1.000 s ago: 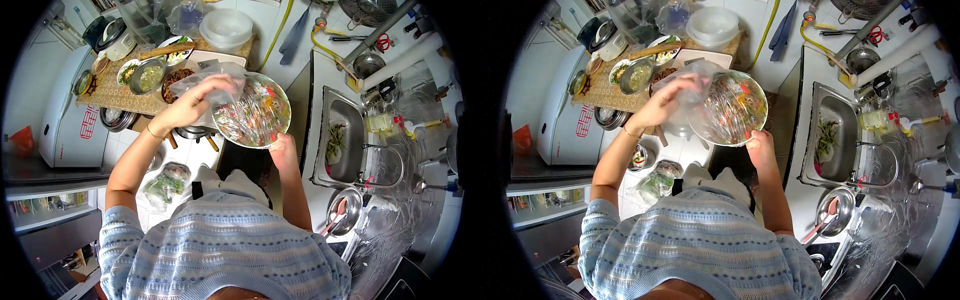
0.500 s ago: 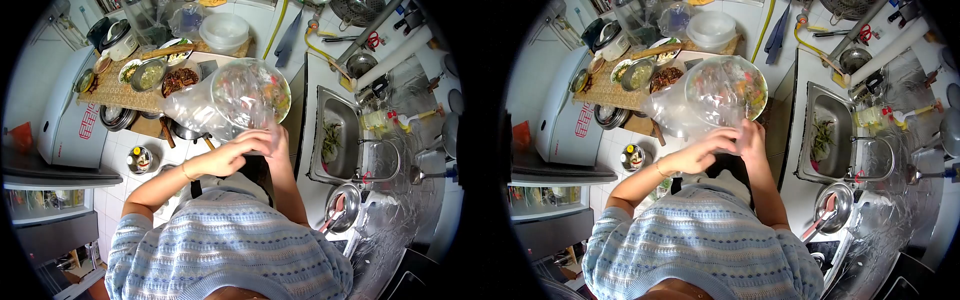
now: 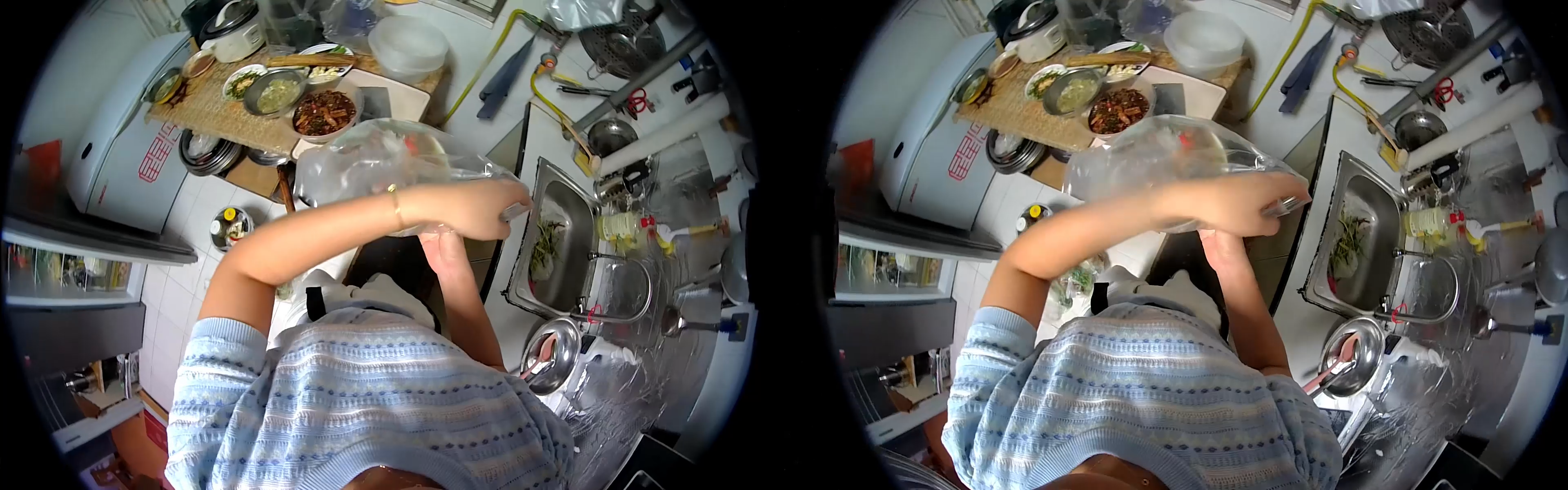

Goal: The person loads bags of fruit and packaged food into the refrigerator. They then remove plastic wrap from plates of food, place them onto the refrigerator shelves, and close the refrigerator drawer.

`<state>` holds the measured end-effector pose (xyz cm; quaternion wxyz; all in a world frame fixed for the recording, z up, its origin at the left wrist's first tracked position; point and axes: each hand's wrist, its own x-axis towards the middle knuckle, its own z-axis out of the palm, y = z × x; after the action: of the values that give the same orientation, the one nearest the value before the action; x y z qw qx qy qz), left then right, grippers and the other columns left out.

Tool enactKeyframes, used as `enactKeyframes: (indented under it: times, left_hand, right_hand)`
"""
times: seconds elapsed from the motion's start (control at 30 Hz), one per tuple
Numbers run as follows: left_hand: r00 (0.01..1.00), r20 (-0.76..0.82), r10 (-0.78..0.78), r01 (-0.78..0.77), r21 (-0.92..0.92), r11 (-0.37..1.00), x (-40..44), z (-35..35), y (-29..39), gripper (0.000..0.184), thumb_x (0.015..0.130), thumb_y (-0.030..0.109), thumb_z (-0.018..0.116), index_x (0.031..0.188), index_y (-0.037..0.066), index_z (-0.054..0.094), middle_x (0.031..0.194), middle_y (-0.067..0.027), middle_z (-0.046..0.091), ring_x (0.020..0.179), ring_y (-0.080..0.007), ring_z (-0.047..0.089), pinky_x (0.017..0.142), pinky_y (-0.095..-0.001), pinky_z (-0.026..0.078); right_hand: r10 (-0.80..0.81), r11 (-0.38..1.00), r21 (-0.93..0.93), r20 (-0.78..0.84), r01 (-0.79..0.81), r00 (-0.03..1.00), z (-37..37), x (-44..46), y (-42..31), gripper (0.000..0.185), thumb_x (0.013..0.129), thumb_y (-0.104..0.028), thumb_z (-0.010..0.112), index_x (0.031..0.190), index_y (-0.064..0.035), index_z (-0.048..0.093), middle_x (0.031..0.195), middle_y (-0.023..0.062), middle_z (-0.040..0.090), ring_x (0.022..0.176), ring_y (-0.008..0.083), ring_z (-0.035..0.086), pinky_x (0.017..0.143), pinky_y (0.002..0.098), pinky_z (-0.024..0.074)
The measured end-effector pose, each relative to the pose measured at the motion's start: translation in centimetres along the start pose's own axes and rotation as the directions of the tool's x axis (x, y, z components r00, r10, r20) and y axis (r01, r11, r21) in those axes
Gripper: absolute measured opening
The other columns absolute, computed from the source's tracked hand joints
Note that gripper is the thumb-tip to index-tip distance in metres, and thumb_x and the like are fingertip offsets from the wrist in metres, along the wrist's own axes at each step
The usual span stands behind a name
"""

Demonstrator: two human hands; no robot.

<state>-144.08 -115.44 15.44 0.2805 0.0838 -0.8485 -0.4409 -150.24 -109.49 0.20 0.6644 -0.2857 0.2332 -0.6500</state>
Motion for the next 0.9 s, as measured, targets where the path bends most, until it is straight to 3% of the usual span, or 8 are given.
enactKeyframes:
  times: [0.13,0.2,0.27,0.37,0.5,0.57,0.73,0.9]
  left_hand:
    - [0.956,0.160,-0.247,0.198,0.267,0.943,-0.7,-1.2,2.1,0.030,0.071,0.012,0.052,0.098,-0.002,0.058,0.083,-0.0172,0.062,0.081,-0.0354,0.058,0.070,-0.0397,0.046]
    - [0.953,0.231,-0.196,-0.035,0.725,0.688,-3.3,-2.3,5.7,0.027,0.072,0.013,0.056,0.095,0.000,0.059,0.077,-0.0152,0.062,0.074,-0.0295,0.061,0.064,-0.0365,0.048]
    - [0.899,0.293,-0.326,-0.051,0.810,0.585,-5.5,-4.8,10.2,0.022,0.074,0.011,0.057,0.094,0.001,0.060,0.074,-0.0140,0.061,0.069,-0.0255,0.061,0.063,-0.0326,0.049]
    - [0.908,-0.407,-0.104,0.262,0.356,0.897,-12.9,-12.6,14.3,0.014,0.082,0.011,0.054,0.092,0.002,0.059,0.074,-0.0062,0.061,0.066,-0.0158,0.059,0.061,-0.0284,0.047]
    - [0.386,-0.906,-0.174,0.363,-0.024,0.932,-30.2,-22.3,7.3,0.019,0.089,0.022,0.051,0.092,0.006,0.061,0.079,0.0039,0.055,0.075,-0.0046,0.048,0.067,-0.0177,0.035]
    - [0.203,-0.847,-0.491,0.656,-0.254,0.711,-38.3,-21.9,5.5,0.032,0.084,0.038,0.054,0.098,0.009,0.060,0.085,0.0039,0.059,0.081,-0.0061,0.050,0.072,-0.0222,0.037]
    - [0.183,-0.569,-0.801,0.679,-0.516,0.522,-46.2,-21.2,5.6,0.075,0.082,0.068,0.031,0.114,0.005,0.053,0.109,-0.0087,0.056,0.102,-0.0174,0.048,0.093,-0.0361,0.033]
    - [0.199,-0.212,-0.957,0.593,-0.751,0.290,-54.9,-20.6,10.0,0.098,0.072,0.078,0.033,0.130,-0.001,0.037,0.133,-0.0174,0.038,0.124,-0.0229,0.036,0.100,-0.0429,0.031]
  right_hand:
    - [0.238,0.971,0.070,-0.135,-0.230,0.962,0.9,0.0,2.3,0.035,0.091,-0.025,0.044,0.122,-0.0084,0.042,0.125,0.0039,0.045,0.113,0.0186,0.046,0.098,0.0365,0.0357]
    - [0.155,0.969,0.196,0.003,-0.153,0.988,2.6,-0.6,2.1,0.037,0.091,-0.026,0.045,0.123,-0.0075,0.042,0.123,0.0069,0.047,0.113,0.0206,0.046,0.094,0.0356,0.0384]
    - [0.194,0.963,0.184,0.030,-0.196,0.980,5.0,0.1,2.9,0.036,0.090,-0.026,0.046,0.121,-0.0066,0.043,0.121,0.0079,0.048,0.112,0.0207,0.046,0.093,0.0356,0.0391]
    - [0.282,0.958,0.055,0.024,-0.283,0.959,6.8,0.9,4.1,0.022,0.086,-0.015,0.051,0.104,-0.0031,0.051,0.105,0.0092,0.053,0.100,0.0194,0.050,0.086,0.0343,0.0435]
    - [0.384,0.920,-0.105,0.037,-0.378,0.923,11.1,1.1,5.6,0.005,0.077,-0.004,0.061,0.080,-0.0041,0.056,0.080,0.0049,0.055,0.073,0.0149,0.054,0.068,0.0280,0.0472]
    - [0.390,0.914,-0.163,0.097,-0.372,0.916,15.7,0.8,6.1,0.004,0.078,-0.007,0.060,0.077,-0.0060,0.056,0.071,0.0018,0.055,0.063,0.0110,0.053,0.056,0.0238,0.0457]
    - [0.550,0.823,-0.216,0.069,-0.526,0.832,18.9,0.1,13.6,0.004,0.079,-0.007,0.055,0.076,-0.0045,0.055,0.074,0.0051,0.054,0.067,0.0149,0.051,0.067,0.0276,0.0451]
    - [0.647,0.762,-0.108,0.157,-0.638,0.746,23.7,-3.7,19.8,0.008,0.069,-0.006,0.053,0.076,-0.0016,0.053,0.071,0.0064,0.052,0.069,0.0188,0.051,0.072,0.0299,0.0442]
